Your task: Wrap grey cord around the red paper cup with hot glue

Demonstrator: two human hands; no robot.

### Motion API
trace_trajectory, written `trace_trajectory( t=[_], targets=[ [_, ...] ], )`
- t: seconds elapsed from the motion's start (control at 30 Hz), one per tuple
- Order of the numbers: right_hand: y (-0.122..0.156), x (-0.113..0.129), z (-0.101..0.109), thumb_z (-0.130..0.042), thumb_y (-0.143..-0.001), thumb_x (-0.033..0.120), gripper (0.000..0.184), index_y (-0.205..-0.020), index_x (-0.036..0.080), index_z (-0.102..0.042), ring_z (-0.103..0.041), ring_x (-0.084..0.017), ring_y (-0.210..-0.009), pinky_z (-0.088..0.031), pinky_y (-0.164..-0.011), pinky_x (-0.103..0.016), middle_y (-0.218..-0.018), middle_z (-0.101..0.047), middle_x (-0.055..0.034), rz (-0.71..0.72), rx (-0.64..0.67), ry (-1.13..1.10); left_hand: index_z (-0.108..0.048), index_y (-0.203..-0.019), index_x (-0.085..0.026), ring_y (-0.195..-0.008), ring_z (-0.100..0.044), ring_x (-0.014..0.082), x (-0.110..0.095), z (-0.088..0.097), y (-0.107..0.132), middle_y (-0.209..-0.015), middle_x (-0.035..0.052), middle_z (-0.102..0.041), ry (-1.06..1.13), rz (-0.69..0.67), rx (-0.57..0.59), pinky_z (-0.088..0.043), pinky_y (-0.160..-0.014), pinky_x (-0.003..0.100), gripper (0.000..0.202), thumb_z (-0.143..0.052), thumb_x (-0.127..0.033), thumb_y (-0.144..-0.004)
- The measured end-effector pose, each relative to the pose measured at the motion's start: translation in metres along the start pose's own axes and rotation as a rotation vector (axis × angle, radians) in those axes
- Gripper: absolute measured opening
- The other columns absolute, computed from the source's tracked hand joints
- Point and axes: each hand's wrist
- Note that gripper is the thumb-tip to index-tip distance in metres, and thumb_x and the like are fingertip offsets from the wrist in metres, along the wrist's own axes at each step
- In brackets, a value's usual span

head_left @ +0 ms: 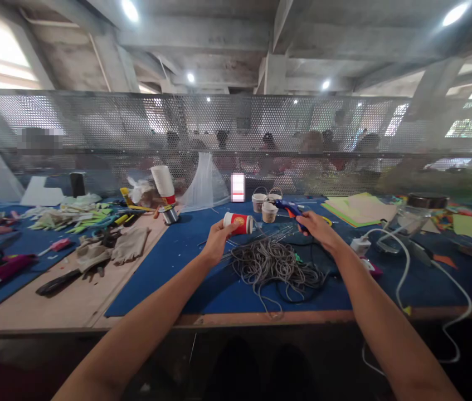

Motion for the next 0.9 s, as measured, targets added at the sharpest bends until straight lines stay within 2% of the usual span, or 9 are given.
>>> trace_trajectory(
  t=[0.07,0.13,0.23,0.3,0.43,0.53,0.63,0.73,0.9],
  targets=[
    [0.003,0.008,-0.007,-0.058,-0.089,0.051,0.035,-0.099,0.018,-0.055,-0.053,-0.009,-0.054,-0.045,-0.056,-0.024,-0.073,-0.061,0.0029,0.089,-0.024,-0.229,-0.075,-0.09,-0.015,-0.076,-0.063,0.0164,0.0,0.0,0.0,-0.083,0.004,-0.073,-0.005,0.001,-0.002,-0.048,-0.078,0.03,0.039,-0.087,-0.042,-0.064],
    [0.007,0.016,-0.014,-0.064,-0.085,0.052,0.038,-0.099,0.018,-0.054,-0.056,-0.01,-0.059,-0.047,-0.059,-0.025,-0.078,-0.062,0.0023,0.136,-0.043,-0.363,-0.075,-0.089,-0.015,-0.077,-0.063,0.0161,0.0,0.0,0.0,-0.083,0.0041,-0.073,-0.004,-0.003,0.0,-0.048,-0.078,0.029,0.037,-0.086,-0.041,-0.065],
    [0.011,0.025,-0.023,-0.072,-0.079,0.048,0.045,-0.105,0.02,-0.049,-0.061,-0.013,-0.066,-0.051,-0.065,-0.028,-0.088,-0.066,-0.0001,0.136,-0.094,-0.509,-0.076,-0.089,-0.015,-0.079,-0.064,0.0171,-0.001,-0.001,0.001,-0.085,0.0047,-0.074,0.015,-0.015,0.02,-0.049,-0.081,0.03,0.036,-0.086,-0.04,-0.066],
    [0.014,0.028,-0.028,-0.074,-0.078,0.044,0.047,-0.108,0.021,-0.045,-0.061,-0.013,-0.064,-0.05,-0.064,-0.028,-0.088,-0.067,0.0006,0.136,-0.104,-0.557,-0.076,-0.09,-0.015,-0.081,-0.064,0.0178,-0.002,-0.001,0.002,-0.086,0.005,-0.074,0.026,-0.026,0.032,-0.049,-0.083,0.031,0.036,-0.087,-0.04,-0.066],
    [0.019,0.033,-0.036,-0.066,-0.085,0.042,0.035,-0.108,0.021,-0.05,-0.054,-0.011,-0.06,-0.044,-0.061,-0.026,-0.072,-0.058,0.0063,0.216,-0.065,-0.509,-0.077,-0.092,-0.016,-0.082,-0.065,0.0182,0.001,0.001,0.002,-0.088,0.0052,-0.075,-0.009,-0.052,0.042,-0.049,-0.084,0.031,0.036,-0.086,-0.041,-0.068],
    [0.024,0.039,-0.041,-0.061,-0.09,0.044,0.032,-0.11,0.022,-0.052,-0.051,-0.012,-0.06,-0.045,-0.062,-0.028,-0.068,-0.052,0.0069,0.276,-0.101,-0.417,-0.077,-0.092,-0.015,-0.083,-0.065,0.0189,0.003,0.002,0.001,-0.09,0.0058,-0.075,-0.034,-0.072,0.051,-0.048,-0.085,0.032,0.037,-0.085,-0.043,-0.069],
    [0.029,0.048,-0.045,-0.061,-0.091,0.045,0.029,-0.107,0.023,-0.051,-0.056,-0.014,-0.066,-0.049,-0.07,-0.031,-0.072,-0.057,0.0038,0.327,-0.193,-0.297,-0.077,-0.092,-0.016,-0.081,-0.063,0.0175,0.003,0.003,0.0,-0.088,0.0048,-0.075,-0.044,-0.082,0.055,-0.048,-0.085,0.031,0.035,-0.085,-0.042,-0.07],
    [0.03,0.059,-0.047,-0.063,-0.09,0.043,0.027,-0.105,0.024,-0.051,-0.062,-0.016,-0.072,-0.051,-0.078,-0.033,-0.078,-0.063,0.0009,0.371,-0.248,-0.272,-0.077,-0.09,-0.016,-0.077,-0.061,0.0153,0.001,0.002,0.0,-0.082,0.003,-0.073,-0.053,-0.083,0.043,-0.047,-0.081,0.028,0.033,-0.086,-0.04,-0.069],
    [0.023,0.074,-0.05,-0.065,-0.088,0.051,0.029,-0.088,0.022,-0.061,-0.055,-0.014,-0.057,-0.048,-0.062,-0.029,-0.061,-0.058,0.0032,0.271,-0.188,-0.202,-0.077,-0.09,-0.015,-0.077,-0.06,0.0161,-0.001,0.001,0.001,-0.083,0.0033,-0.073,-0.082,-0.096,0.036,-0.046,-0.081,0.029,0.035,-0.086,-0.042,-0.068]
  ],
)
Point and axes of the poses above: each hand's wrist, its own y-axis away from the middle knuckle, its own z-axis out of the back of the hand, x = y × z
